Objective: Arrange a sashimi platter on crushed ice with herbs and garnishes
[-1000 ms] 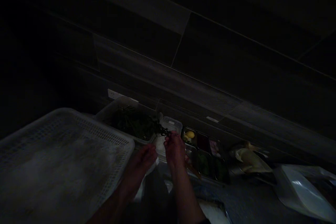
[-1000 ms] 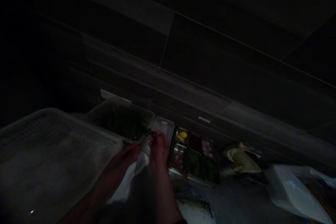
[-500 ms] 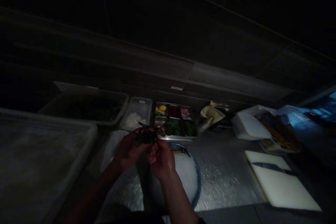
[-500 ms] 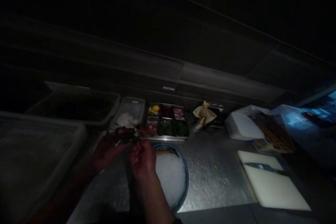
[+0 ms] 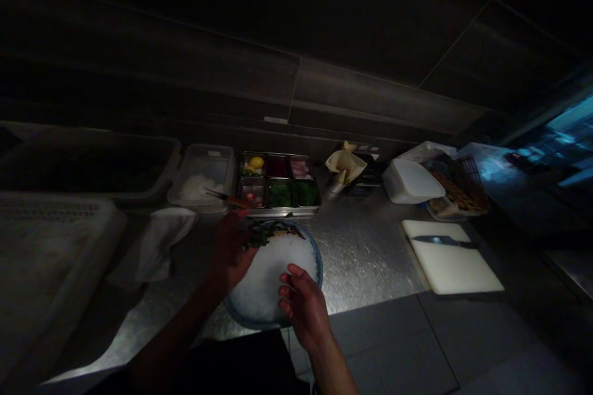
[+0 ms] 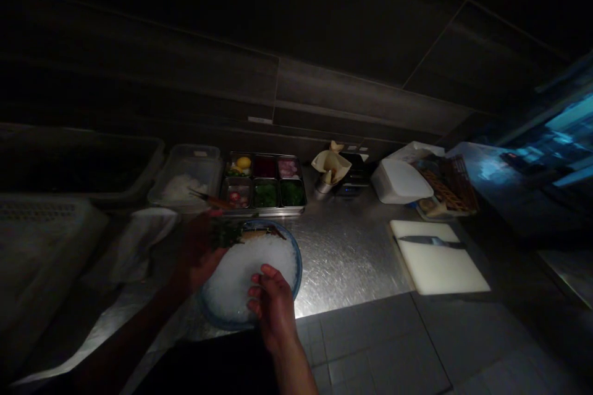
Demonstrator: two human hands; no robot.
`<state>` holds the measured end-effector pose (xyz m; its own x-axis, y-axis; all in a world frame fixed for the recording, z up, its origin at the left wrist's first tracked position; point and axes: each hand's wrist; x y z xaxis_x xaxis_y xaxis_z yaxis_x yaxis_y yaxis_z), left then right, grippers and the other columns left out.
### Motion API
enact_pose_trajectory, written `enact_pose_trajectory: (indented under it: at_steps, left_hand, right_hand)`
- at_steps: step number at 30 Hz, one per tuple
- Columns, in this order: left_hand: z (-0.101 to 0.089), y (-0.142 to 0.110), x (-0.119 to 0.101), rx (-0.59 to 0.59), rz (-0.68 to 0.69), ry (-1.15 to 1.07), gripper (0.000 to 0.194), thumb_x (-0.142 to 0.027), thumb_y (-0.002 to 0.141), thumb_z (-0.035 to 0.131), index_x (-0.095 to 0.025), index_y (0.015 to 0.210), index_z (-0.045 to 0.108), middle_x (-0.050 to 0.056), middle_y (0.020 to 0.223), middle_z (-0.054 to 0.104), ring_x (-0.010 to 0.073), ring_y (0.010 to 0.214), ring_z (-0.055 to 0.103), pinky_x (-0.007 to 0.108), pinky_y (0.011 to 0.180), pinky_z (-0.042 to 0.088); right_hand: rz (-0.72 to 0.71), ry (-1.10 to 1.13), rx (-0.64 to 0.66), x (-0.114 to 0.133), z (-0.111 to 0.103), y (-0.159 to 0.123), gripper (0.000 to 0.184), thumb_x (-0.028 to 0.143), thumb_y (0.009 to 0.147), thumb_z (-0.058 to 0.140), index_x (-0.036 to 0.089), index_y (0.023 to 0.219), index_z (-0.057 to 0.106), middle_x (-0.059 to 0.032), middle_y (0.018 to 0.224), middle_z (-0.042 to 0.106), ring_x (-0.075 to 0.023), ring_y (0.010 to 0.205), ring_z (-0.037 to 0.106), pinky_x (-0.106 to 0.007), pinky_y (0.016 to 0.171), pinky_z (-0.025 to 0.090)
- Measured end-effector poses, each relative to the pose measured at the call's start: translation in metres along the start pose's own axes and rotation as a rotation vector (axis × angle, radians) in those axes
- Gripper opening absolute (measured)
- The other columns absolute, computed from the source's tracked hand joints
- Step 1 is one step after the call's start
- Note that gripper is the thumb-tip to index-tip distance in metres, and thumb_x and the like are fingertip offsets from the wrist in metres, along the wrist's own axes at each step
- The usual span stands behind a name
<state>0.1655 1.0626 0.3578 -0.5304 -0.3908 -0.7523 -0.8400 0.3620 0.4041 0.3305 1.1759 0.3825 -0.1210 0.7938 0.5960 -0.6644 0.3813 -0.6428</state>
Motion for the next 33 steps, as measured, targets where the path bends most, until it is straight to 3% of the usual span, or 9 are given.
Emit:
enact_pose_trajectory:
  at_steps: [3, 7, 13, 19, 24, 33]
  left_hand:
    - [0.017, -0.002, 0.003, 0.012, 0.094, 0.177, 0.012, -0.02, 0.073, 0.069, -0.019, 0.084, 0.071, 0.012, 0.148, 0.042, 0.0362, 0.142, 0.028, 0.055, 0.118, 0.024]
    - [0.023, 0.002, 0.003, 0.073, 0.165, 0.443, 0.01, -0.026, 0.079, 0.07, -0.02, 0.087, 0.073, 0.011, 0.158, 0.026, 0.04, 0.146, 0.017, 0.065, 0.112, 0.024]
    - [0.035, 0.007, 0.001, 0.003, 0.109, 0.488, 0.008, -0.026, 0.077, 0.073, -0.018, 0.08, 0.073, 0.015, 0.15, 0.039, 0.0389, 0.141, 0.029, 0.063, 0.111, 0.027]
    - [0.041, 0.0, 0.004, 0.115, 0.184, 0.56, 0.009, -0.025, 0.077, 0.072, -0.019, 0.082, 0.071, 0.015, 0.156, 0.03, 0.0409, 0.142, 0.025, 0.067, 0.112, 0.019]
    - [0.038, 0.001, 0.004, 0.071, 0.164, 0.536, 0.017, -0.028, 0.078, 0.071, -0.02, 0.093, 0.07, 0.014, 0.158, 0.024, 0.0386, 0.145, 0.018, 0.067, 0.113, 0.016]
    - [0.04, 0.006, 0.0, 0.117, 0.134, 0.528, 0.01, -0.027, 0.076, 0.073, -0.02, 0.082, 0.071, 0.011, 0.158, 0.025, 0.0373, 0.146, 0.018, 0.064, 0.116, 0.01]
  right_hand:
    - [-0.005, 0.008, -0.037, -0.001, -0.02, 0.001, 0.058, 0.034, 0.056, 0.088, 0.017, 0.103, 0.059, -0.0004, 0.082, 0.067, -0.0092, 0.061, 0.059, -0.017, 0.048, 0.042]
    - [-0.01, 0.015, -0.02, -0.002, -0.031, 0.002, 0.056, 0.032, 0.058, 0.087, 0.017, 0.104, 0.058, -0.0006, 0.082, 0.067, -0.0089, 0.06, 0.057, -0.017, 0.048, 0.041]
    - [-0.017, 0.017, 0.034, -0.001, -0.04, 0.003, 0.052, 0.031, 0.062, 0.085, 0.016, 0.103, 0.057, -0.0008, 0.082, 0.066, -0.0085, 0.061, 0.057, -0.017, 0.049, 0.04]
    - [-0.011, 0.004, 0.021, -0.005, -0.046, 0.003, 0.051, 0.032, 0.062, 0.084, 0.016, 0.102, 0.058, -0.0011, 0.081, 0.066, -0.0087, 0.06, 0.057, -0.017, 0.049, 0.041]
    - [-0.002, -0.005, 0.001, -0.006, -0.047, 0.002, 0.056, 0.034, 0.059, 0.086, 0.015, 0.102, 0.058, -0.0013, 0.081, 0.066, -0.0089, 0.06, 0.057, -0.018, 0.049, 0.041]
    - [0.005, -0.011, 0.008, -0.009, -0.047, 0.009, 0.055, 0.034, 0.059, 0.087, 0.015, 0.103, 0.058, -0.0014, 0.081, 0.066, -0.0088, 0.06, 0.056, -0.017, 0.046, 0.038]
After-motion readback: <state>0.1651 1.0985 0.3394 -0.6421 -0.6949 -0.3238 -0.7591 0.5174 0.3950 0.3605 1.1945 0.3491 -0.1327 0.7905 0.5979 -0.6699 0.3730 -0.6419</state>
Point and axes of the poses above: each hand's wrist, its own y-axis towards the middle knuckle, its own z-axis out of the palm, x = y × z
